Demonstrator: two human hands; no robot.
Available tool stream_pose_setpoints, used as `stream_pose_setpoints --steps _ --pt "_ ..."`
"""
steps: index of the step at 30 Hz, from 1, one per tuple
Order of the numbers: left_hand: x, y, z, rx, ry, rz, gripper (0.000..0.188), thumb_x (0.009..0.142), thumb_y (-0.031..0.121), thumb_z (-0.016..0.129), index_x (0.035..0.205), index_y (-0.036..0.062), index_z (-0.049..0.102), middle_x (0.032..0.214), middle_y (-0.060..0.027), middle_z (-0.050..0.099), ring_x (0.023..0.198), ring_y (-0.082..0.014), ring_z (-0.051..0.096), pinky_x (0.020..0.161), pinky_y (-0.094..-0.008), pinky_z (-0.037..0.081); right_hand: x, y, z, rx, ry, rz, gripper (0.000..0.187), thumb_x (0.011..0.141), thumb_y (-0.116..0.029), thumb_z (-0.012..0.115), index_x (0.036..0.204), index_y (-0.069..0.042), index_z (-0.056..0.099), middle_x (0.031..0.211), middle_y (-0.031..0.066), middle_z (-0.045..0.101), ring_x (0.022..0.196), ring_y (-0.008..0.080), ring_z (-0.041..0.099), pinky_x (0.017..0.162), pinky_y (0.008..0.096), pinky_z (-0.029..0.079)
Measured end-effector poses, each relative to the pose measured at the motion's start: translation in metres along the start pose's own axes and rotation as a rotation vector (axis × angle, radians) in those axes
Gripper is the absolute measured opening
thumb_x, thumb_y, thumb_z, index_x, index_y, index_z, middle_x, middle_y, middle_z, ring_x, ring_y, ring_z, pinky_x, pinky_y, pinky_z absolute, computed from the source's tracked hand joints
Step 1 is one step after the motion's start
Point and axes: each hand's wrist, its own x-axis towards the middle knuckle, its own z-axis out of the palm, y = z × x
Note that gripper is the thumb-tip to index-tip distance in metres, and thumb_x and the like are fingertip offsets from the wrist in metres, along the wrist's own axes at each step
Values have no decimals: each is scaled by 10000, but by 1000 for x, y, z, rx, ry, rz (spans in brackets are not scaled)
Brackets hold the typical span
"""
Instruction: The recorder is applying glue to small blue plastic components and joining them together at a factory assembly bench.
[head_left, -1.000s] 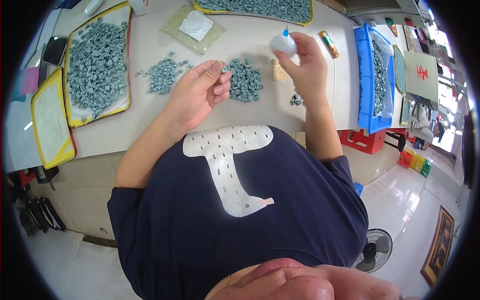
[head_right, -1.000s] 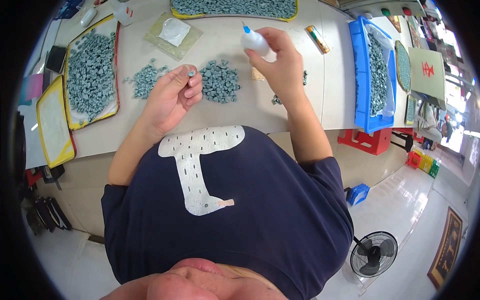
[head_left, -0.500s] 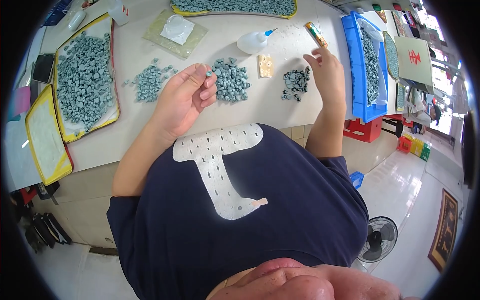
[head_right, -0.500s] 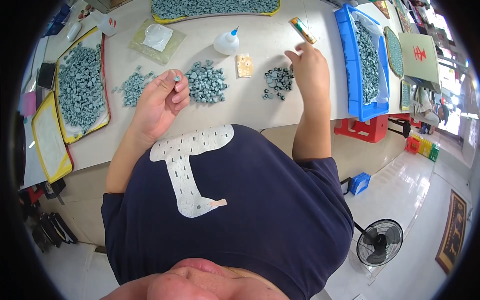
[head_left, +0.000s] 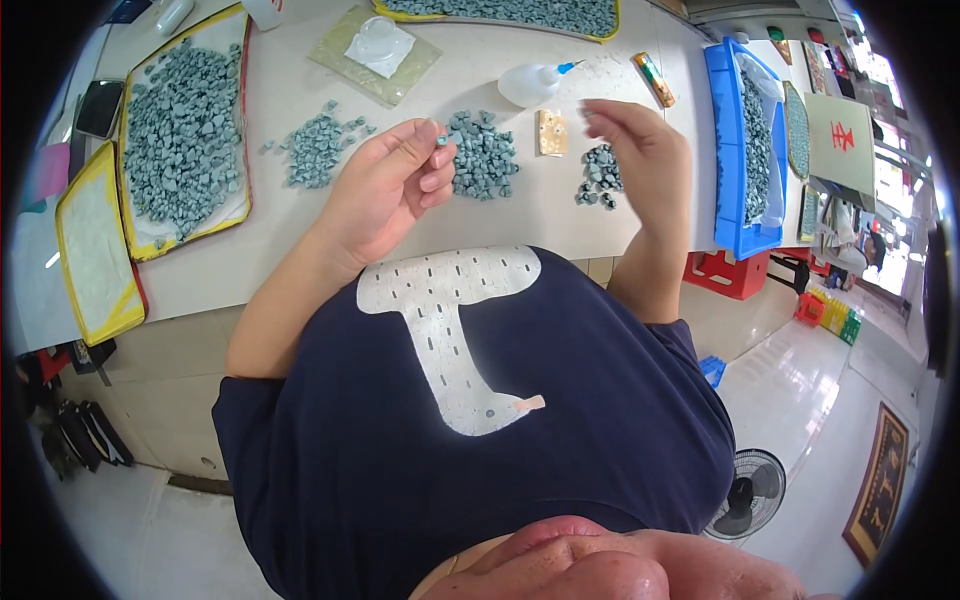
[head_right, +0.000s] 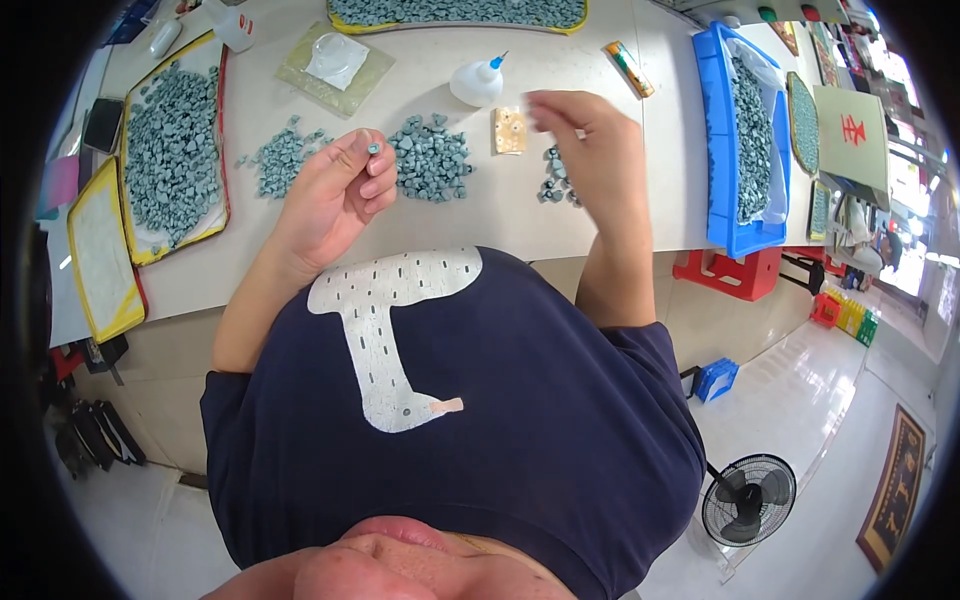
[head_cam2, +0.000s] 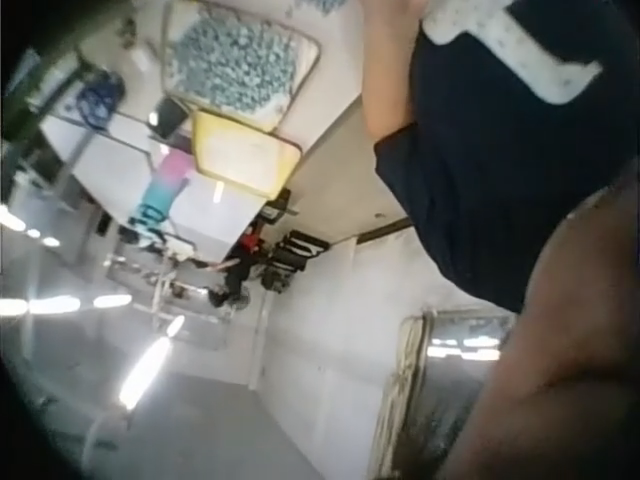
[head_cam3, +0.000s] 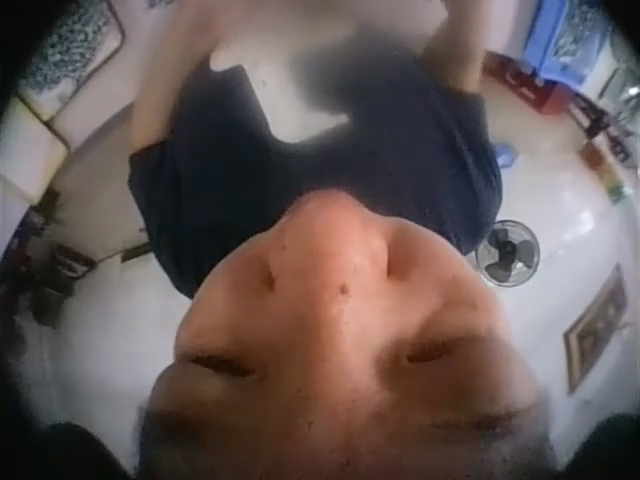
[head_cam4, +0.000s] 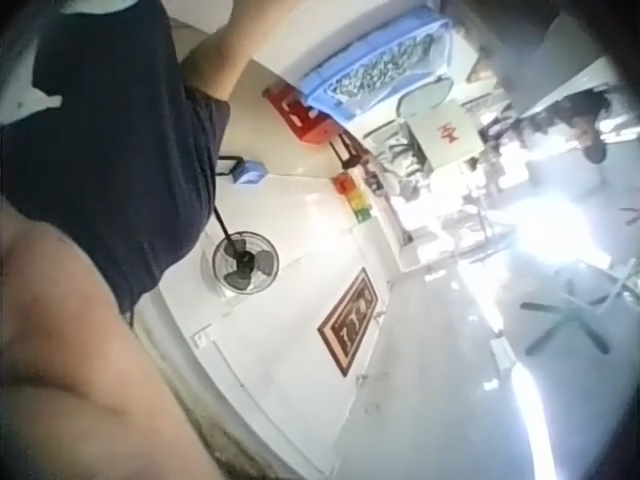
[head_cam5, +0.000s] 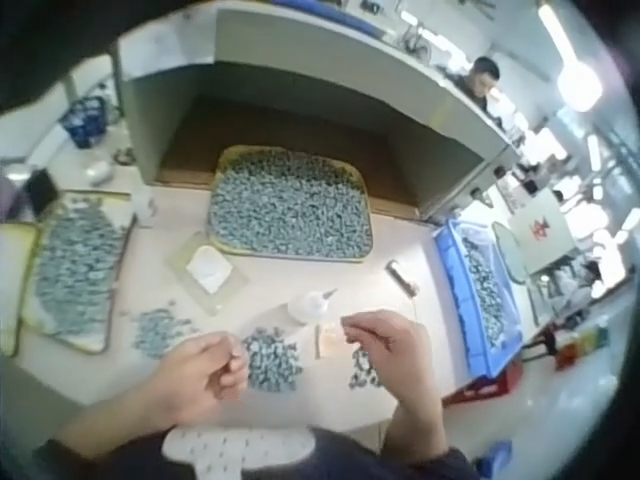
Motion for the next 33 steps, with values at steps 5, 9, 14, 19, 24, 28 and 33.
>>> stream_pose_setpoints --steps 5,9,14,19,24,28,33 --pt "-2 2 1 12 -19 3 217 974 256 515 914 47 500 823 -11 482 655 -81 406 582 -227 362 -8 -29 46 244 -139 -341 178 800 56 638 950 -12 705 839 69 676 773 114 635 690 213 481" --pt "-6 4 1 22 0 11 223 973 262 516 916 47 505 831 -9 486 663 -81 410 590 -226 368 -15 -46 67 235 -118 -397 188 776 51 666 944 -21 707 840 65 682 754 116 639 692 210 494" --pt "-5 7 1 32 42 8 231 971 270 523 920 44 514 831 -5 489 674 -81 413 598 -226 371 -15 -43 81 190 -124 -362 160 760 29 687 913 -15 702 825 63 686 709 123 641 631 221 511" --pt "-5 8 -1 16 9 54 225 969 261 528 927 40 517 818 -5 490 677 -81 415 597 -227 366 -11 -43 88 155 61 -566 156 706 39 722 850 -7 685 810 77 683 676 144 642 583 229 515" --pt "-2 2 -6 14 44 119 211 965 246 537 937 37 521 808 -4 490 680 -81 419 598 -230 363 -11 -40 97 53 182 -760 183 659 68 732 811 -7 665 795 93 672 656 173 637 569 243 517" --pt "-4 -2 -6 32 90 170 208 961 241 543 940 35 523 805 -2 490 680 -80 419 601 -232 362 -13 -39 100 35 193 -820 191 658 72 729 817 -8 660 792 92 667 651 184 632 562 252 518" --pt "-4 -3 -7 77 84 218 207 957 235 550 933 31 529 789 -1 489 674 -80 420 605 -232 365 -13 -41 101 6 188 -860 198 655 69 733 823 -8 659 798 94 667 651 190 631 555 255 514"
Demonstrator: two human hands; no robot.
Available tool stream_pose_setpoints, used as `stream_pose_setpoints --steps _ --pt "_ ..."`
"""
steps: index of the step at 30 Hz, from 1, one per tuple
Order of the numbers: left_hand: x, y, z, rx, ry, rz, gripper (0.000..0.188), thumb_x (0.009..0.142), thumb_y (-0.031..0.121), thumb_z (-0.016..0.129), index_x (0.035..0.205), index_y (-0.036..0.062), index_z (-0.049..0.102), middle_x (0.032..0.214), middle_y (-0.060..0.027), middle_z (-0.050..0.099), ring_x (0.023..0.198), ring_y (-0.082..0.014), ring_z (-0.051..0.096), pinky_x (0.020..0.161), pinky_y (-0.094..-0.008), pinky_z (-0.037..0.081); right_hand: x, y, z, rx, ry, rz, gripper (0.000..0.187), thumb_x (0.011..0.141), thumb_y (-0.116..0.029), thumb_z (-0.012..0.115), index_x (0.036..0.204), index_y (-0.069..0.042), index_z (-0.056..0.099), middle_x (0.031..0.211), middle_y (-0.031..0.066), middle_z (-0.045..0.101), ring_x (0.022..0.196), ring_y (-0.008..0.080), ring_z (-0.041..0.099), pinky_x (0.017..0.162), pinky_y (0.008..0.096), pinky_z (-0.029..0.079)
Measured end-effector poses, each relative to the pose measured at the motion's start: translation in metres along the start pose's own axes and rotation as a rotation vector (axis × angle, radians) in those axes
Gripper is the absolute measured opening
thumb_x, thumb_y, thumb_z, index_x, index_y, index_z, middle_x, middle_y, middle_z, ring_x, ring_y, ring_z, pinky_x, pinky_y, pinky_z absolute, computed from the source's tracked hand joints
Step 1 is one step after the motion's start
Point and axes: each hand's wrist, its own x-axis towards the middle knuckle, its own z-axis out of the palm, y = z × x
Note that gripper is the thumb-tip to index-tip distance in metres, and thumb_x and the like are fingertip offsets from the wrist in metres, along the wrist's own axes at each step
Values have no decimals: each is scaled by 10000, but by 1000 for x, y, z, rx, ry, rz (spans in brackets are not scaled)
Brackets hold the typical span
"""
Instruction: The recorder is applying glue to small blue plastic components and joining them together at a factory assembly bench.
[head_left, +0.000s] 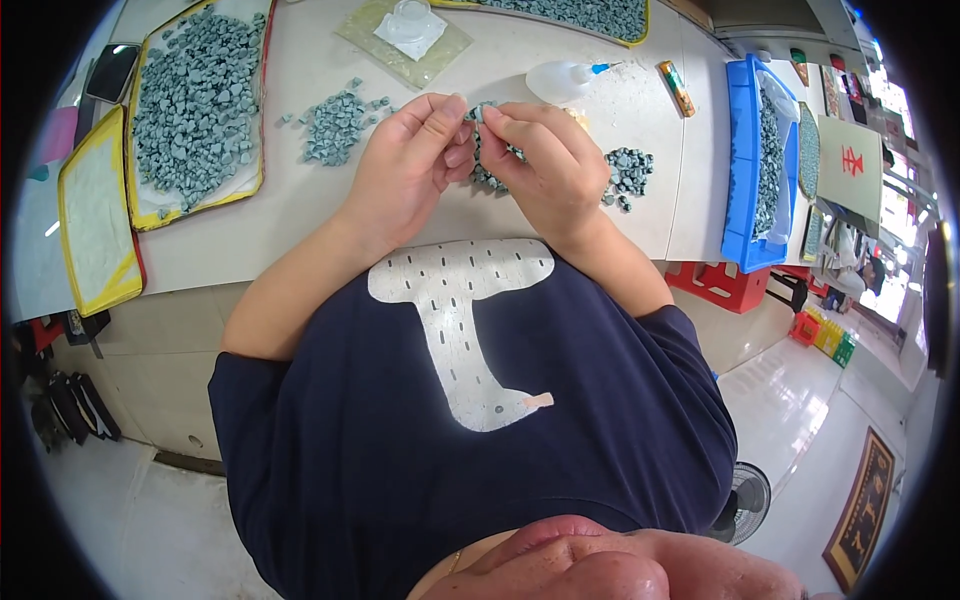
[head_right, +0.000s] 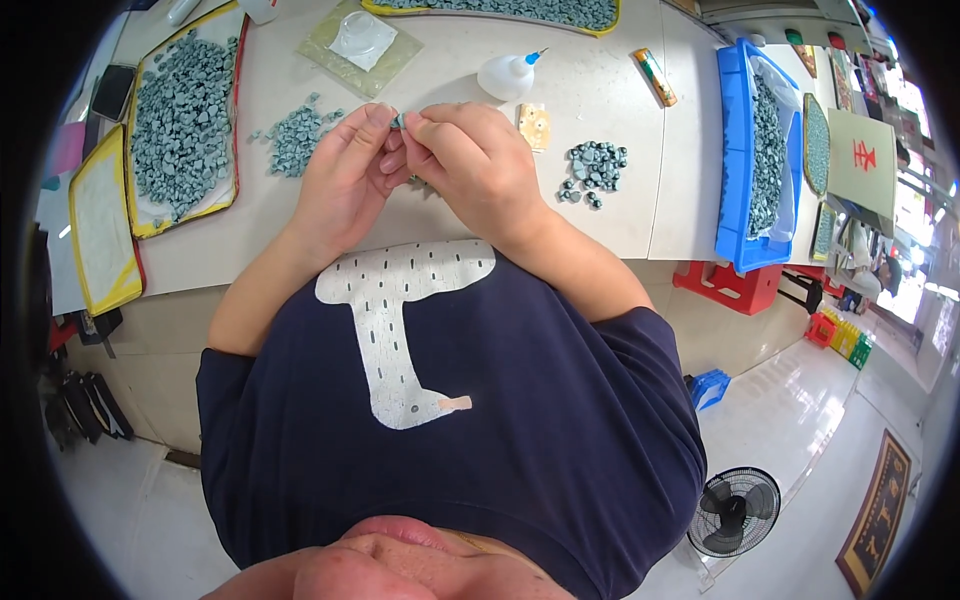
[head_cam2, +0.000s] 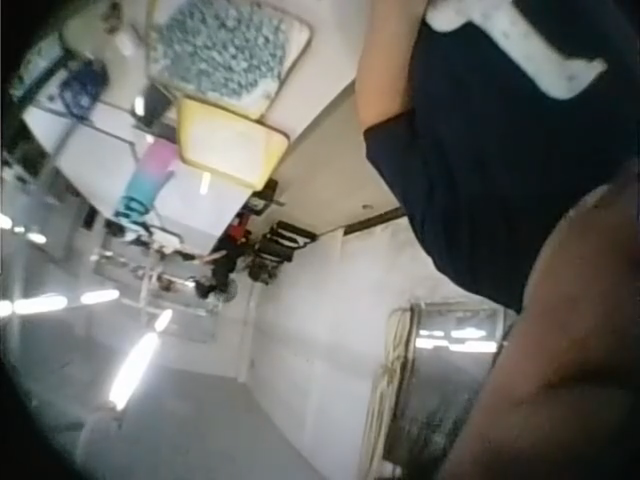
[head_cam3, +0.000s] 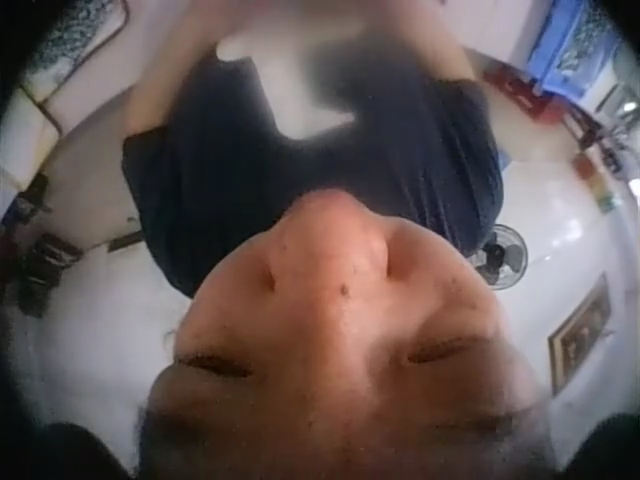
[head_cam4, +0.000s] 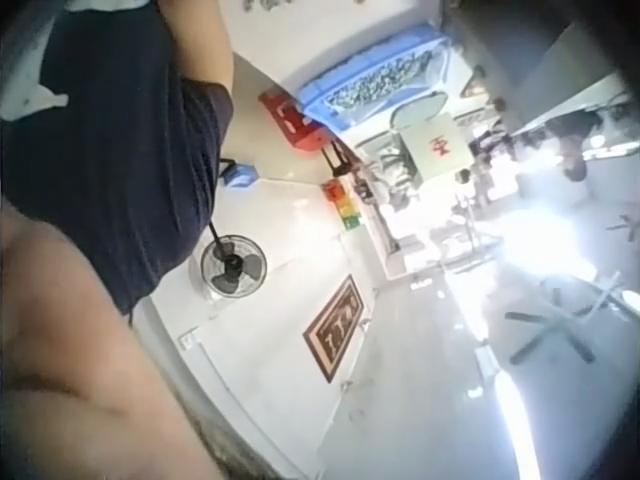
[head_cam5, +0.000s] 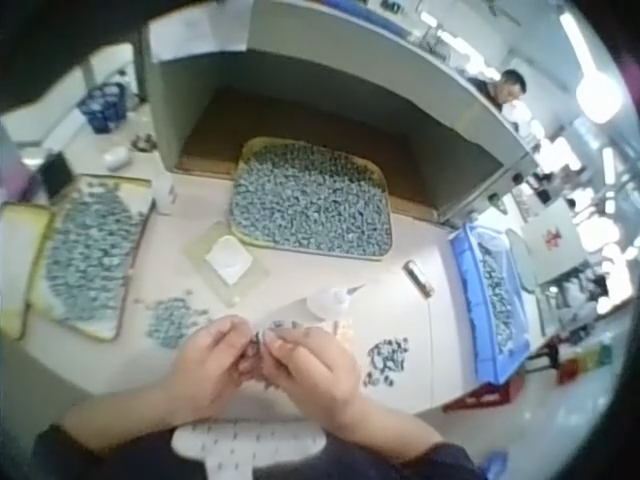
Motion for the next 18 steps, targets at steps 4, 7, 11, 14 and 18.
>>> stream_pose_setpoints --steps 4,7,11,14,18 --pt "0 -1 0 44 -17 53 202 956 225 552 926 27 533 772 -2 490 670 -79 421 607 -228 366 0 0 2 -6 11 -15 200 650 65 738 819 -3 655 794 94 663 647 193 626 548 255 505" --pt "0 -3 2 66 -3 95 197 955 217 553 923 23 535 763 -1 495 667 -77 424 602 -224 364 1 0 3 -1 33 -38 201 650 68 739 819 4 651 790 92 657 635 189 613 544 252 497" --pt "-1 -4 5 115 63 161 192 953 204 558 921 15 537 755 0 511 663 -70 436 590 -213 365 3 0 4 27 34 -65 203 647 80 737 817 16 647 787 104 648 625 196 602 541 253 492" --pt "-3 -5 8 202 113 223 190 950 194 565 919 9 538 756 1 526 665 -62 451 588 -204 374 2 4 7 88 56 -102 206 645 92 736 814 21 643 788 112 647 625 197 599 542 254 492" --pt "-6 -5 11 300 147 331 181 940 176 583 923 2 536 755 1 543 672 -54 472 602 -192 396 2 4 9 183 89 -94 219 649 106 733 828 25 635 797 121 651 636 196 605 552 254 496"
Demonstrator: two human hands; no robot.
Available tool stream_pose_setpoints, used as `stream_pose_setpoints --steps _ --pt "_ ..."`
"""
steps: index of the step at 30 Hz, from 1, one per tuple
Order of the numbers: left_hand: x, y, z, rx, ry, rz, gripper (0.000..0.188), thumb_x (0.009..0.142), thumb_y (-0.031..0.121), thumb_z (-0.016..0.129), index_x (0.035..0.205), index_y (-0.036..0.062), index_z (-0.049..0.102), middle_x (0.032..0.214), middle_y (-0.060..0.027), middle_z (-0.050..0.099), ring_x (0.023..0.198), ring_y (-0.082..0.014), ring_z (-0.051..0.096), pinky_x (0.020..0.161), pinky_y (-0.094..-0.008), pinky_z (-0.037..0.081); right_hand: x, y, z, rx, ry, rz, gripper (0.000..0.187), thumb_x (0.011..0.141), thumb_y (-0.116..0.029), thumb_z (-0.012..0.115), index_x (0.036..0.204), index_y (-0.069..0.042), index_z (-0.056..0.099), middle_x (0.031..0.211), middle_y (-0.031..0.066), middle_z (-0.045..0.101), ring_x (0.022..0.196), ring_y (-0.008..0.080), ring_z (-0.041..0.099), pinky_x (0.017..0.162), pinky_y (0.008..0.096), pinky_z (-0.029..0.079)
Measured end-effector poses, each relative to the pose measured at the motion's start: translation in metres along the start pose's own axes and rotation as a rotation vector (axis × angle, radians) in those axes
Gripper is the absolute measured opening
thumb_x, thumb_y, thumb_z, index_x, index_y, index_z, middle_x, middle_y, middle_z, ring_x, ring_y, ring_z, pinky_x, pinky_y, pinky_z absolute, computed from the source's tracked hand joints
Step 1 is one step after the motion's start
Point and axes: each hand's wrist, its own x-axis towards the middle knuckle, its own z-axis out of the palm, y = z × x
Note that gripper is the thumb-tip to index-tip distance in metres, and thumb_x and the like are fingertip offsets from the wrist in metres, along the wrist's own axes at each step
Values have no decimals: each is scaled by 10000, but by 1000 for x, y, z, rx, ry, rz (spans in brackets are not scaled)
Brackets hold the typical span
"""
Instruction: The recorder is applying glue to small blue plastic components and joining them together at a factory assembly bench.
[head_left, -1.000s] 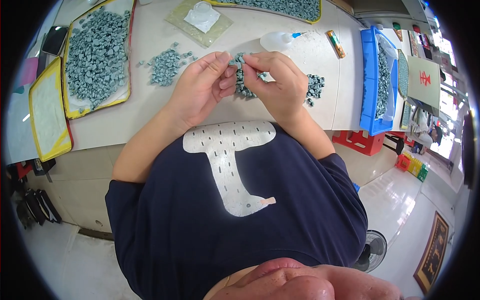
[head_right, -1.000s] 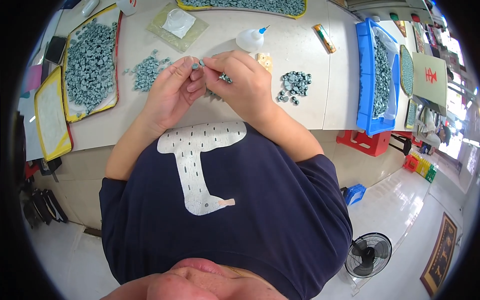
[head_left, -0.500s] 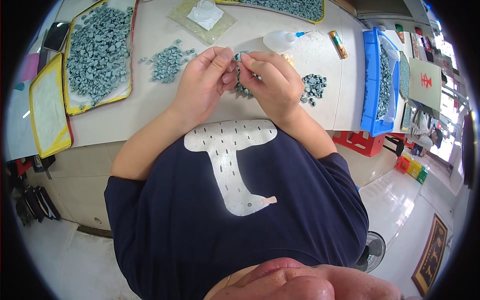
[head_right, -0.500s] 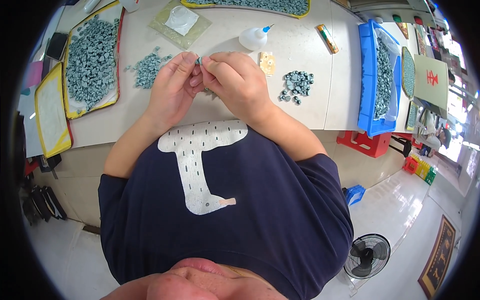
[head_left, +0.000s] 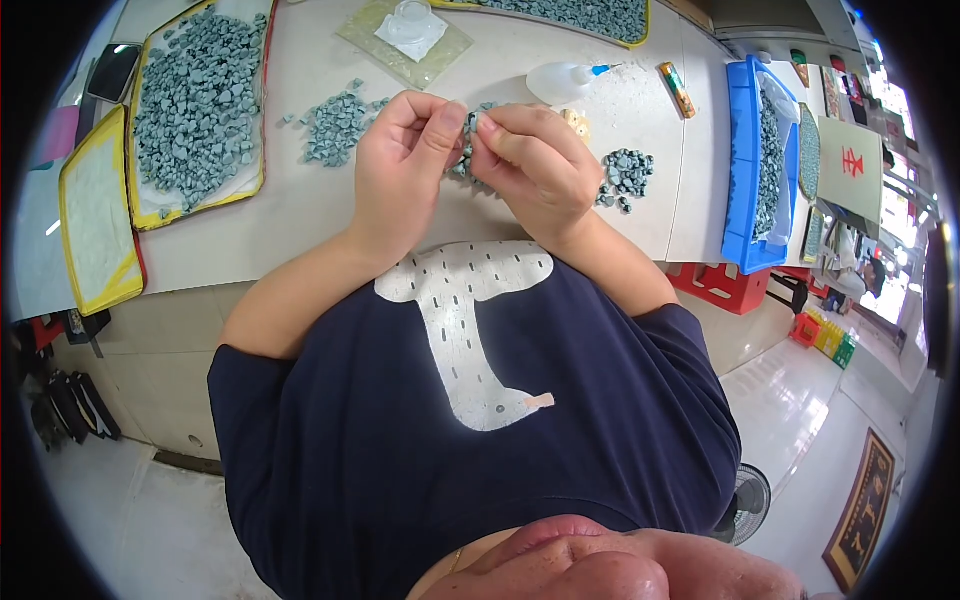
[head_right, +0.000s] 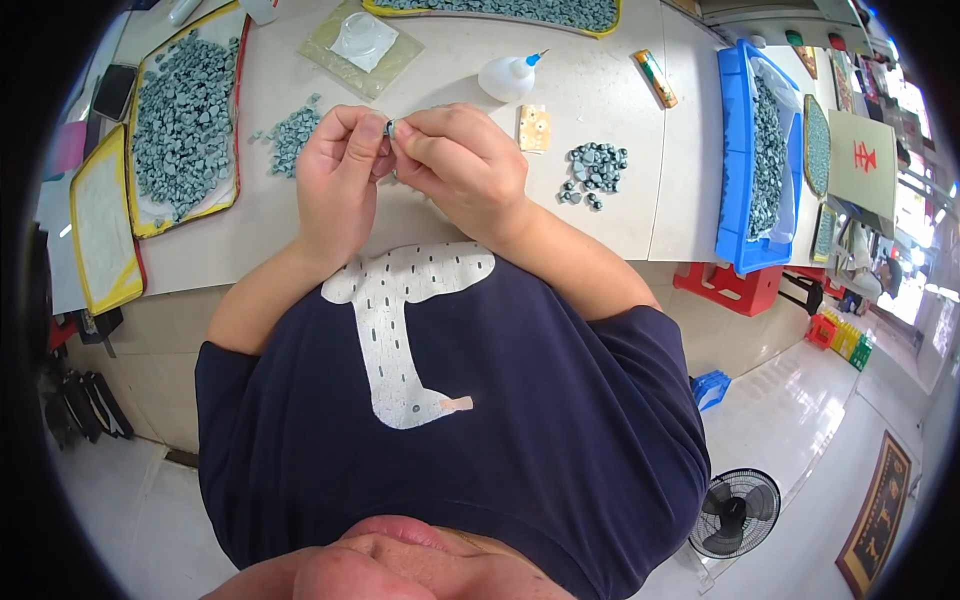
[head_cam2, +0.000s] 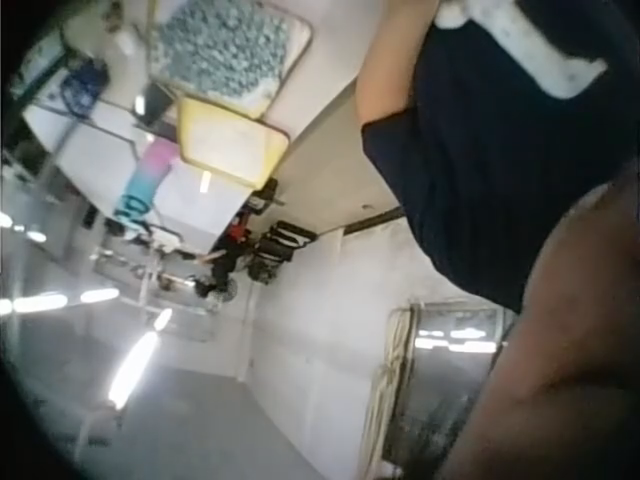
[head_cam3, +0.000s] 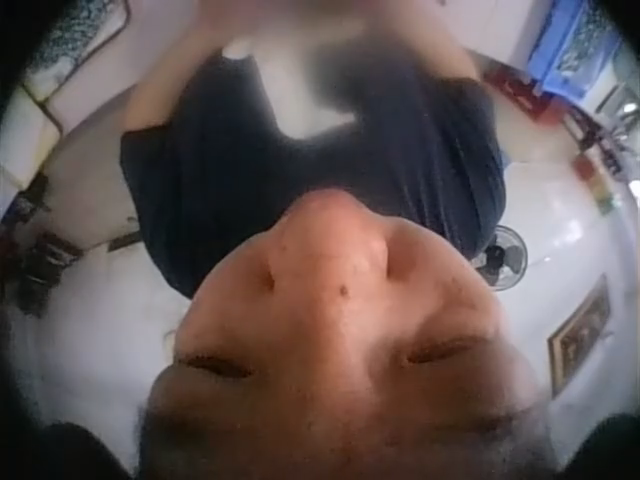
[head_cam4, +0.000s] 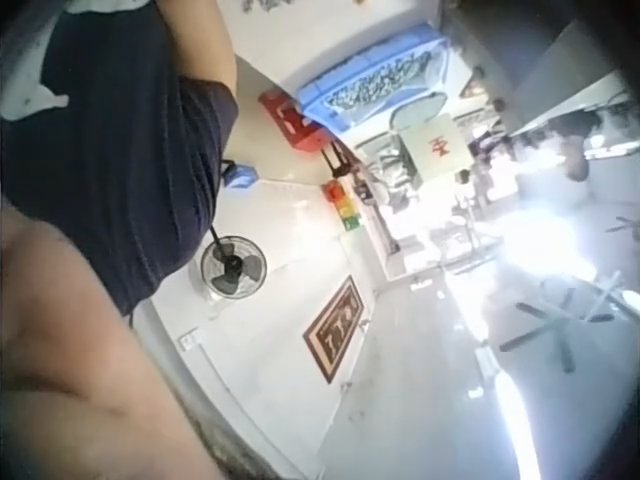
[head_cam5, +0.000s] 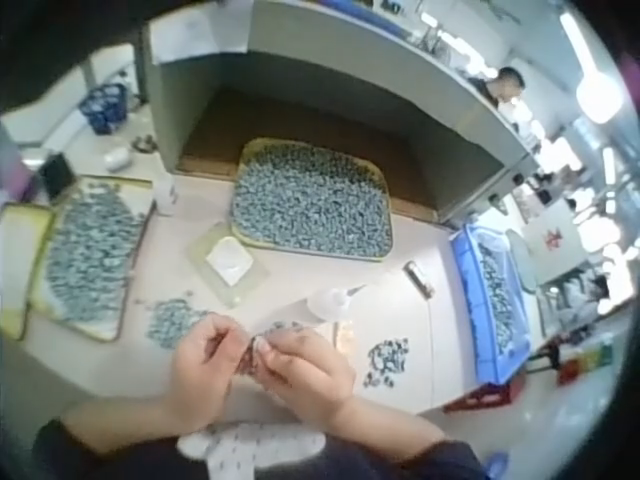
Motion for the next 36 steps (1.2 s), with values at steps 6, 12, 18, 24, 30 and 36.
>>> stream_pose_setpoints --steps 6,12,18,24,30,36 --pt "-2 2 0 157 -71 227 139 920 121 604 931 -14 574 811 -18 585 694 -63 519 616 -191 433 -2 -7 -4 10 38 69 242 660 106 733 858 18 623 817 121 664 659 187 620 580 251 507" --pt "-7 6 3 423 -74 406 111 882 63 638 939 -31 624 870 -55 630 711 -92 578 606 -203 473 -3 -10 -12 -18 57 142 237 664 98 728 856 8 621 830 129 674 674 189 632 591 254 512" --pt "-10 7 9 575 -35 553 99 832 27 675 915 -21 650 858 -76 646 697 -108 608 597 -216 493 -5 -10 -18 8 47 152 219 660 95 728 827 0 623 840 130 681 688 184 637 591 254 511" --pt "-8 13 11 671 -13 504 99 797 12 690 890 -7 662 813 -82 648 661 -123 607 562 -231 482 0 -9 -36 33 -128 274 207 699 64 722 885 4 653 829 122 679 704 179 638 598 244 504" --pt "-4 20 0 1039 -95 509 120 798 56 683 893 -14 659 808 -122 640 673 -240 608 604 -302 492 0 -8 -74 -11 -282 478 189 765 28 682 952 9 665 819 99 674 704 166 631 635 232 496" --pt "17 29 -21 1439 230 649 116 823 68 647 904 -13 660 848 -145 618 767 -322 608 695 -376 492 -3 14 -81 -249 135 639 205 833 -110 678 1006 -3 649 771 72 637 690 108 584 623 204 451"
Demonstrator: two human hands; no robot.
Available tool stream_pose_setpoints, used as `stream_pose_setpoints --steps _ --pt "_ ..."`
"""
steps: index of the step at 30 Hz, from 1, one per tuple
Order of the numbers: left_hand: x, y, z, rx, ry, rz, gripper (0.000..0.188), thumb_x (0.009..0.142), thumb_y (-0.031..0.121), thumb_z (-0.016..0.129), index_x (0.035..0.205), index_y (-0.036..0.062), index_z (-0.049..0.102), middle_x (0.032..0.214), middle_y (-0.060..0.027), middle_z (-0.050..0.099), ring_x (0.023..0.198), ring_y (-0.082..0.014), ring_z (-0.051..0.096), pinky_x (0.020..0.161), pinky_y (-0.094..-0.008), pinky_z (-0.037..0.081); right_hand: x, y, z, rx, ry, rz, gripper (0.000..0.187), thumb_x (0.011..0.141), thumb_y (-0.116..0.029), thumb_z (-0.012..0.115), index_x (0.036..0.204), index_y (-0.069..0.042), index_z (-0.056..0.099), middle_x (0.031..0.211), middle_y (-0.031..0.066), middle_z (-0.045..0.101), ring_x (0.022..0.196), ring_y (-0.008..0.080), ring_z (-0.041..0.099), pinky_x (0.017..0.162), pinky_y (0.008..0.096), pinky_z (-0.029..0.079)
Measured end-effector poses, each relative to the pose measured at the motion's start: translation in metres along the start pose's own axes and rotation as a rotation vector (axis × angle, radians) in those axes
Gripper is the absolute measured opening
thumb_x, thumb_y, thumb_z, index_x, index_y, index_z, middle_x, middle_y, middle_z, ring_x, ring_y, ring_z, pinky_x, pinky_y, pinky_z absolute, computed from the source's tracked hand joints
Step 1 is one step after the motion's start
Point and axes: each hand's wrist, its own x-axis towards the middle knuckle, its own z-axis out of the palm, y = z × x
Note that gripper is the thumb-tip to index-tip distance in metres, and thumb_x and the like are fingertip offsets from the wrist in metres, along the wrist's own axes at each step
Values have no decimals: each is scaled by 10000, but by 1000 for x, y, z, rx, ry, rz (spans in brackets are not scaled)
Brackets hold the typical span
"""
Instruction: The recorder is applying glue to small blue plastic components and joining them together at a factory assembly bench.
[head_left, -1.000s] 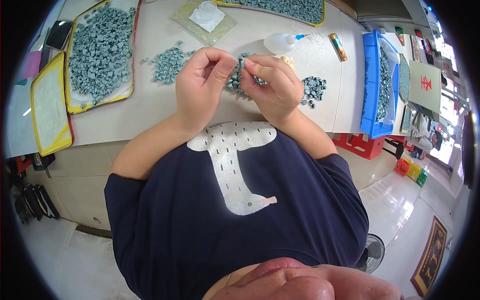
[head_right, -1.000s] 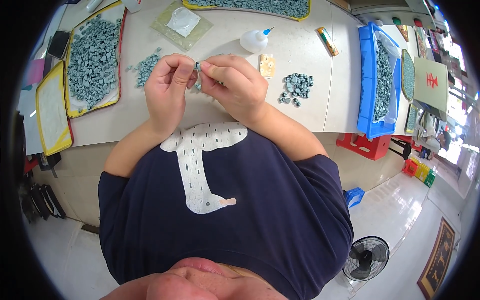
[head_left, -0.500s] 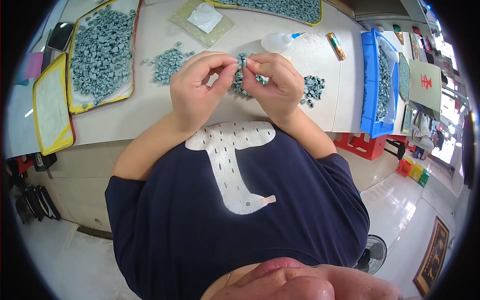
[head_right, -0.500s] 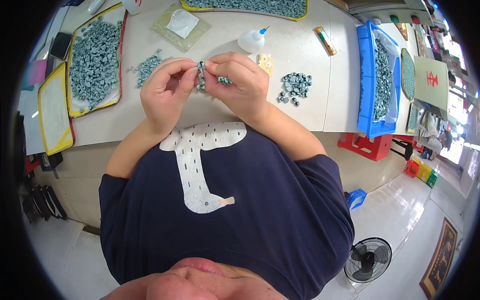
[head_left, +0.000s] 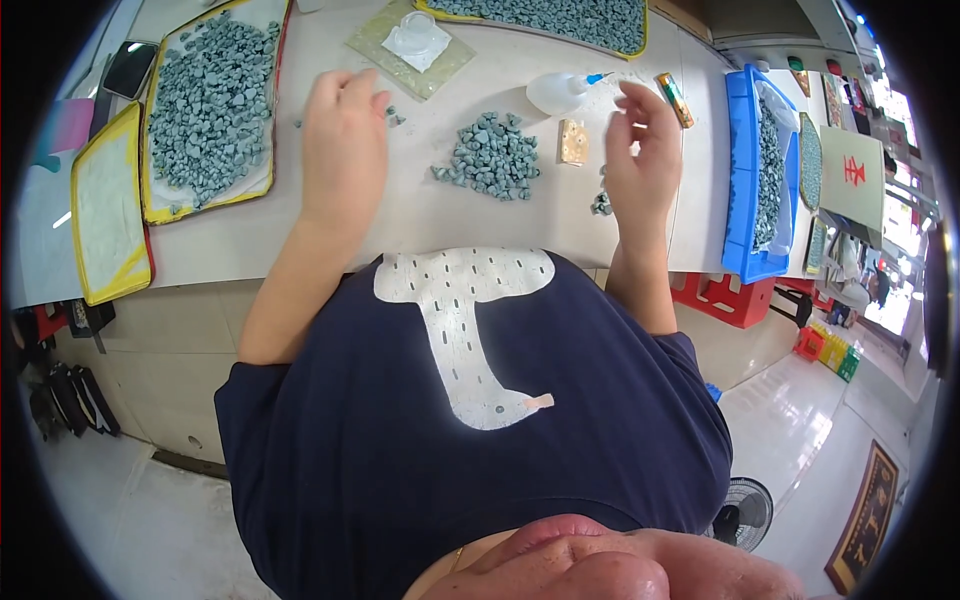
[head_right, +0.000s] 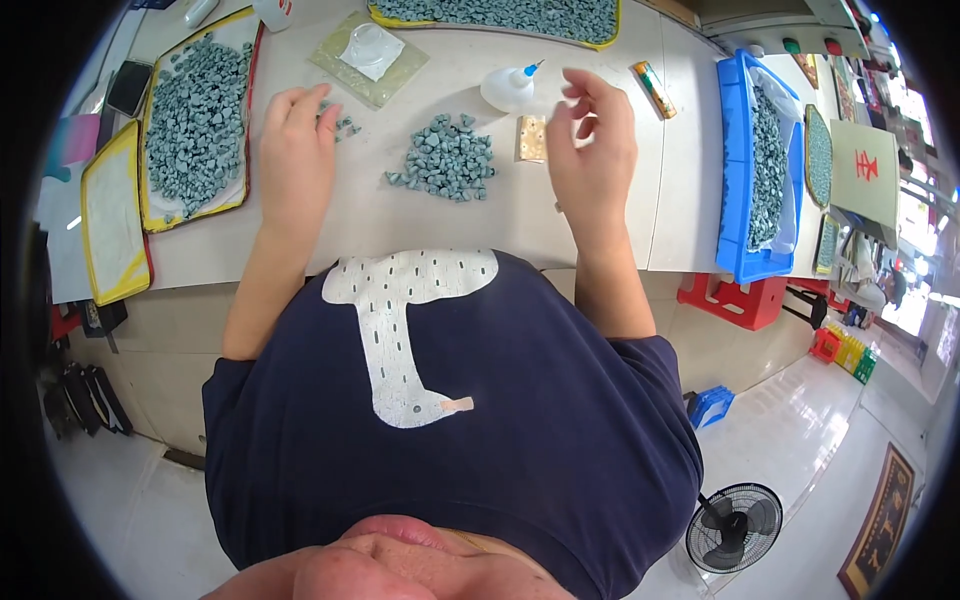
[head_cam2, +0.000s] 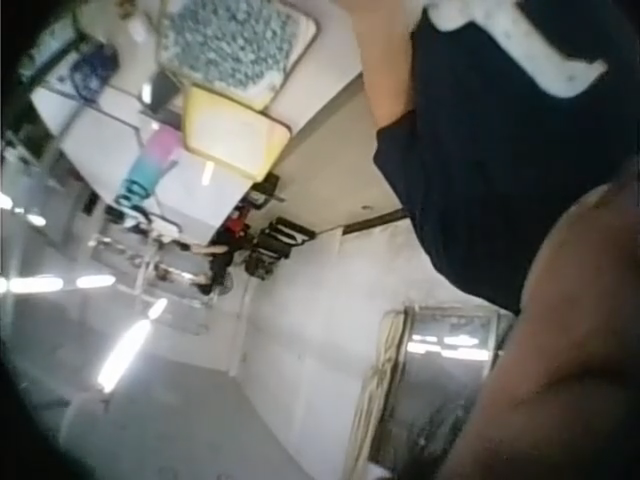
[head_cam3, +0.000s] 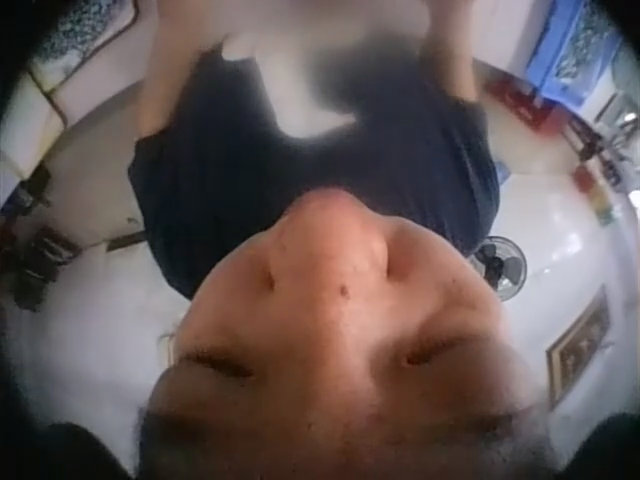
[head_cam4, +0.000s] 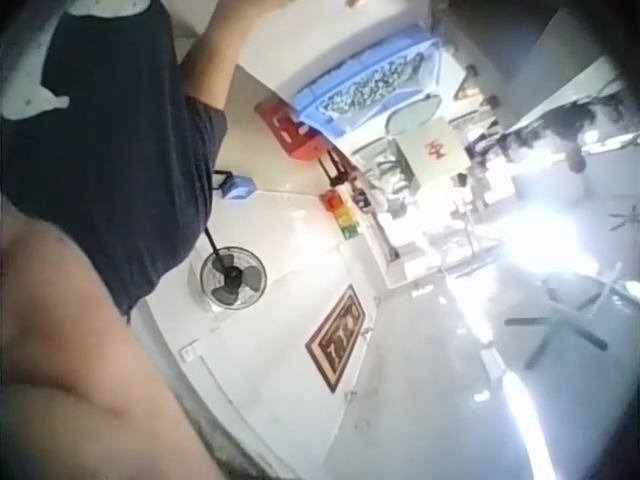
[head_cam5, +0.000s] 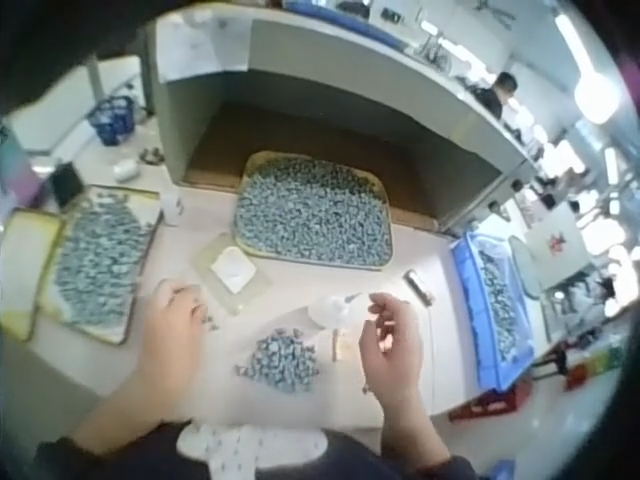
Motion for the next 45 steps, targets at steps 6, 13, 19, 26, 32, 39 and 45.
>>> stream_pose_setpoints --steps 6,13,19,26,32,39,45 --pt "-3 -17 6 189 -81 -61 88 818 45 626 882 -12 647 873 -149 600 783 -331 600 710 -400 487 4 8 16 -192 -306 40 318 820 -182 705 1074 -11 620 883 104 625 778 99 576 626 206 429" --pt "4 -7 0 118 -56 -24 83 809 45 637 872 -8 629 846 -136 601 765 -299 601 694 -381 485 4 9 16 -166 -380 62 330 830 -152 699 1101 -14 571 1013 130 603 824 131 577 689 235 455" --pt "-8 26 0 -709 -252 -215 113 865 90 634 920 0 596 794 -39 575 701 -128 550 634 -263 453 -3 5 9 264 -351 55 353 812 -27 695 1134 -7 552 1010 116 609 902 174 587 780 285 502" --pt "-18 20 5 -1507 -472 -481 125 949 94 534 1002 -18 543 827 -22 556 697 -82 479 651 -212 415 2 -15 -4 3 -331 -322 422 722 -21 753 1117 -23 604 990 98 618 896 195 601 730 294 517" --pt "-21 18 7 -1542 -392 -409 98 962 68 499 1008 -15 526 863 -38 554 706 -88 481 669 -221 423 8 -25 -8 -92 -249 -533 413 604 -14 798 1001 -51 689 926 72 612 807 215 607 675 301 515" --pt "-25 16 3 -1389 -311 -298 54 957 39 495 991 -1 507 974 -54 556 716 -90 483 689 -216 431 10 -25 -10 -97 -191 -621 427 589 29 781 998 -54 689 898 59 623 802 198 607 668 295 497" --pt "-27 9 7 -1416 -329 -239 50 961 35 481 993 5 506 1009 -62 553 721 -88 477 685 -209 426 11 -29 -4 -208 -105 -733 450 508 -53 754 945 -148 711 842 -9 622 796 178 609 699 305 428"
